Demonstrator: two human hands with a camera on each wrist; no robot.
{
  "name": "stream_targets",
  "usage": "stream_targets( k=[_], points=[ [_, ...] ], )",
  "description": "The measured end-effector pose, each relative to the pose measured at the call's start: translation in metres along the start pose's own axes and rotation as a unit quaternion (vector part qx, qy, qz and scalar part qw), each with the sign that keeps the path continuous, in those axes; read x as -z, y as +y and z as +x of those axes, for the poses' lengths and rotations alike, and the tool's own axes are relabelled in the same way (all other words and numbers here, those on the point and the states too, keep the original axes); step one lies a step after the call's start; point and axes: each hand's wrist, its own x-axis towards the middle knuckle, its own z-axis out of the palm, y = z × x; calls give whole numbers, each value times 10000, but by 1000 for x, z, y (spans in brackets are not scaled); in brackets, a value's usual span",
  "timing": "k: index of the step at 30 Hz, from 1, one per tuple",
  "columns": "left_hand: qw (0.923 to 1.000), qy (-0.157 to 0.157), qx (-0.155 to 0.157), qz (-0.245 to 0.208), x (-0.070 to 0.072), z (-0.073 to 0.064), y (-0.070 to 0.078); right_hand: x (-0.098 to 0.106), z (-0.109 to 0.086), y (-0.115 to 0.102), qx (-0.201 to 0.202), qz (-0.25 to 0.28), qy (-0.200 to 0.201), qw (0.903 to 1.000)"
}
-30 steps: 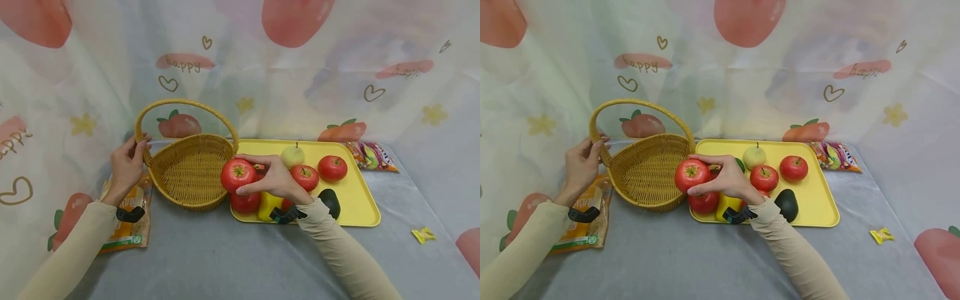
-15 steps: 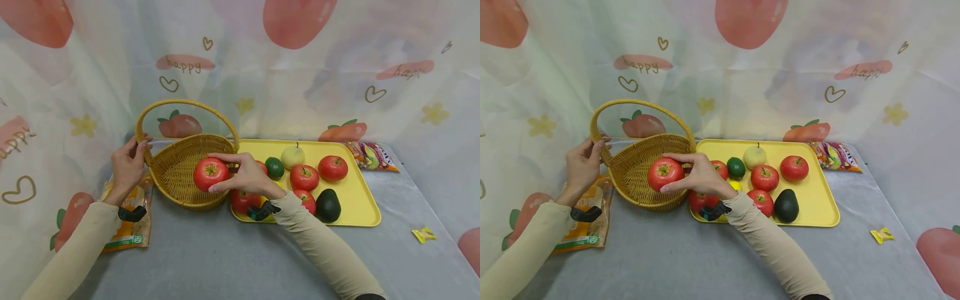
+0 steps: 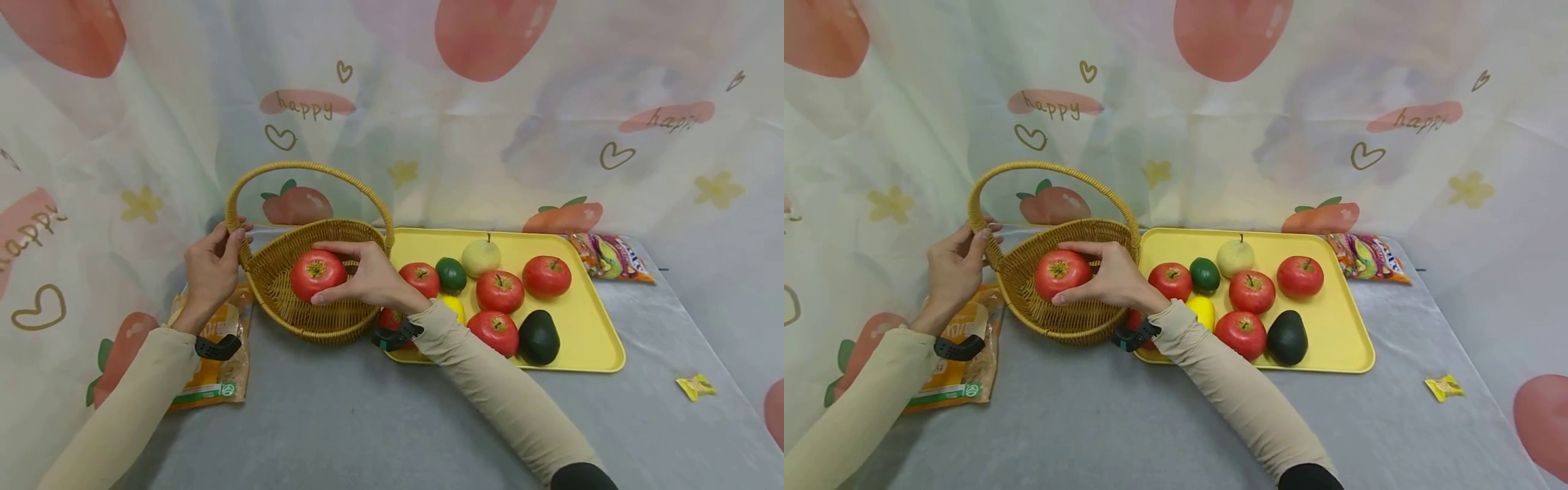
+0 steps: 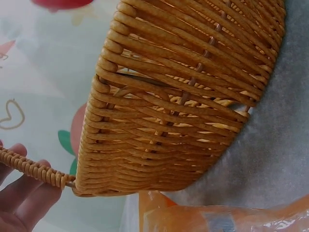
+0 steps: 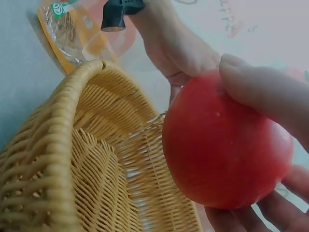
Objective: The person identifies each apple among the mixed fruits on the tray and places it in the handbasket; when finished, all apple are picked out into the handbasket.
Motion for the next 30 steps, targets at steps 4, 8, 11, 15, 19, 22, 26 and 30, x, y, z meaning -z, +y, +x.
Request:
stream_targets(
  k=[4, 8, 11, 15, 19, 22, 26, 30],
  points=[
    [9999, 26, 56, 112, 1, 0, -1, -6, 15, 3, 67, -141, 46, 9999],
    [10000, 40, 73, 44, 3, 0, -1, -8, 31, 8, -46, -146, 105, 9998],
    [9999, 37, 98, -129, 2, 0, -1, -9, 41, 12, -226, -264, 138, 9993],
    [9997, 30, 101, -213, 1, 1, -1, -10, 52, 17, -445, -343, 208, 9982],
    [9998, 32, 68, -177, 0, 0, -3, -11, 60, 21, -588, -287, 286, 9974],
    [9998, 36, 46, -208, 0, 0, -3, -12, 65, 24, -716, -167, 320, 9968],
    [9998, 37, 55, -203, 1, 0, -3, -13, 70, 30, -881, -94, 339, 9955],
    [10000, 27, 69, -25, 1, 0, -3, -13, 74, 36, -1039, -151, 336, 9939]
  ],
)
